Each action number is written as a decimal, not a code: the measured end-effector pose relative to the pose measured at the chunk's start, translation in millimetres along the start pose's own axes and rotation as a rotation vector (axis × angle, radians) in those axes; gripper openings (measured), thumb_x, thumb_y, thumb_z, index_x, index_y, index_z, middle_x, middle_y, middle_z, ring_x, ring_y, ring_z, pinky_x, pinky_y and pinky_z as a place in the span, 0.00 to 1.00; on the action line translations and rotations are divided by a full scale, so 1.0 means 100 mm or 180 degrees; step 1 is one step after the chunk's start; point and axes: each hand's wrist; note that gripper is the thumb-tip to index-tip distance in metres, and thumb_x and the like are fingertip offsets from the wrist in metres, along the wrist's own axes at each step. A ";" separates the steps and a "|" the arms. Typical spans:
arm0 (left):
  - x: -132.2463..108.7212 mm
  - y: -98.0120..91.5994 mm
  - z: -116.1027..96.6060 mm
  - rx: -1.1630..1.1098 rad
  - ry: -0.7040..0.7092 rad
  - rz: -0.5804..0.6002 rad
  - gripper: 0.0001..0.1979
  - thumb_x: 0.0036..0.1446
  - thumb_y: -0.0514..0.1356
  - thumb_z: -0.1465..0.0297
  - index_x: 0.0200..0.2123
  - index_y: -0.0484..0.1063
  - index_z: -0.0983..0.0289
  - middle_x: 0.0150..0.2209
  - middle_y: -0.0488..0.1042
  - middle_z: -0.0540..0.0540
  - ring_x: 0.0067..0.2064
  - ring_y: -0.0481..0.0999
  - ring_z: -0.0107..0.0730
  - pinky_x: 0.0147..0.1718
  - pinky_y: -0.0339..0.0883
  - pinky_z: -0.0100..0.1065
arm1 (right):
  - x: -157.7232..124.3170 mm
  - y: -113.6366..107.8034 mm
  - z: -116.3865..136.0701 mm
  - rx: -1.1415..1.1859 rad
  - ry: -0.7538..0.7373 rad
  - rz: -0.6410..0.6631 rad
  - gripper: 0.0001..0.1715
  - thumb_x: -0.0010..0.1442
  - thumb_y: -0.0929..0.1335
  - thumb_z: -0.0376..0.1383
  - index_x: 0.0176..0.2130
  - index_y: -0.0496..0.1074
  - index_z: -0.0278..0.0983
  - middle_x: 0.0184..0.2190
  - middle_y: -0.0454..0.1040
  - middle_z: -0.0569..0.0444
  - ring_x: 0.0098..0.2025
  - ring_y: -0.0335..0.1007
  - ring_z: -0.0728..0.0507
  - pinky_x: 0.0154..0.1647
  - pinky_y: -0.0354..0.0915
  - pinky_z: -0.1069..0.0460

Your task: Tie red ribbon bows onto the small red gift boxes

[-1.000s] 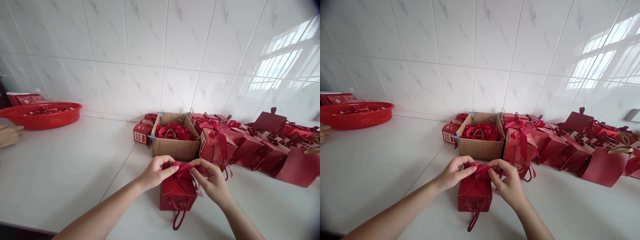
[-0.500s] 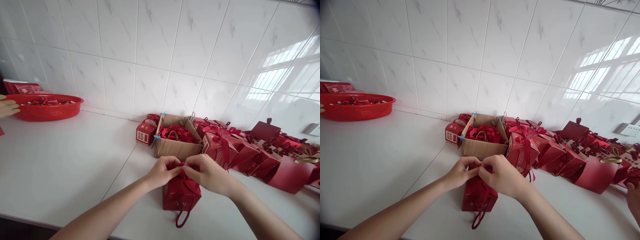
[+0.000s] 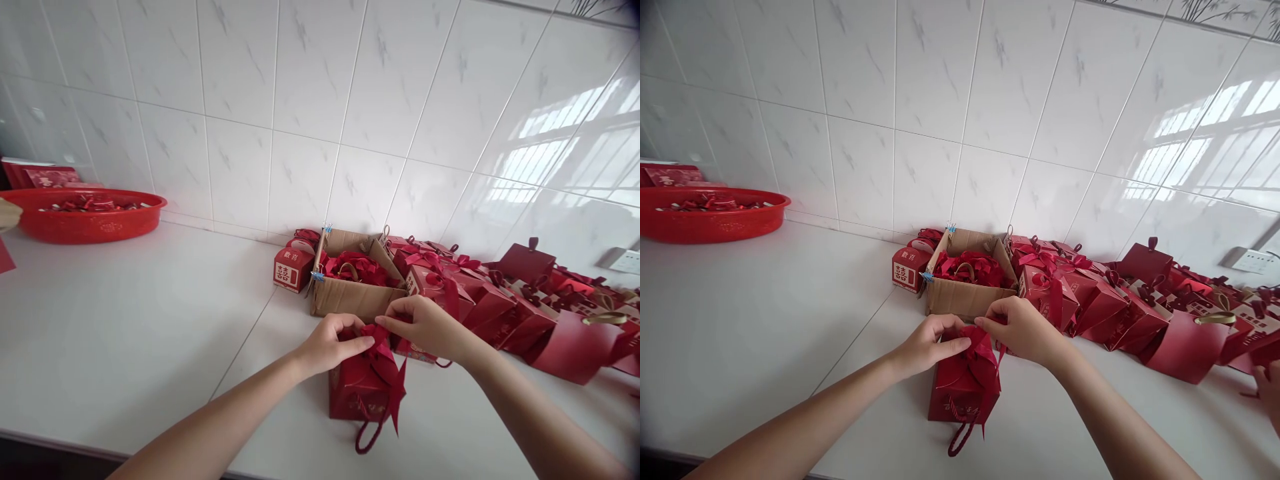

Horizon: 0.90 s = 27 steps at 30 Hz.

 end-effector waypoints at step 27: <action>0.00 0.03 0.00 -0.0048 -0.0024 -0.0060 0.10 0.54 0.62 0.65 0.34 0.75 0.67 0.35 0.77 0.56 0.37 0.73 0.33 0.36 0.65 0.31 | -0.32 0.68 -0.20 0.0161 -0.0335 -0.1291 0.09 0.55 0.69 0.41 0.31 0.68 0.38 0.25 0.72 0.56 0.26 0.63 0.47 0.26 0.63 0.54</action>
Point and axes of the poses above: each hand's wrist, its own x-axis towards the middle knuckle, its own y-axis out of the palm, z = x × y
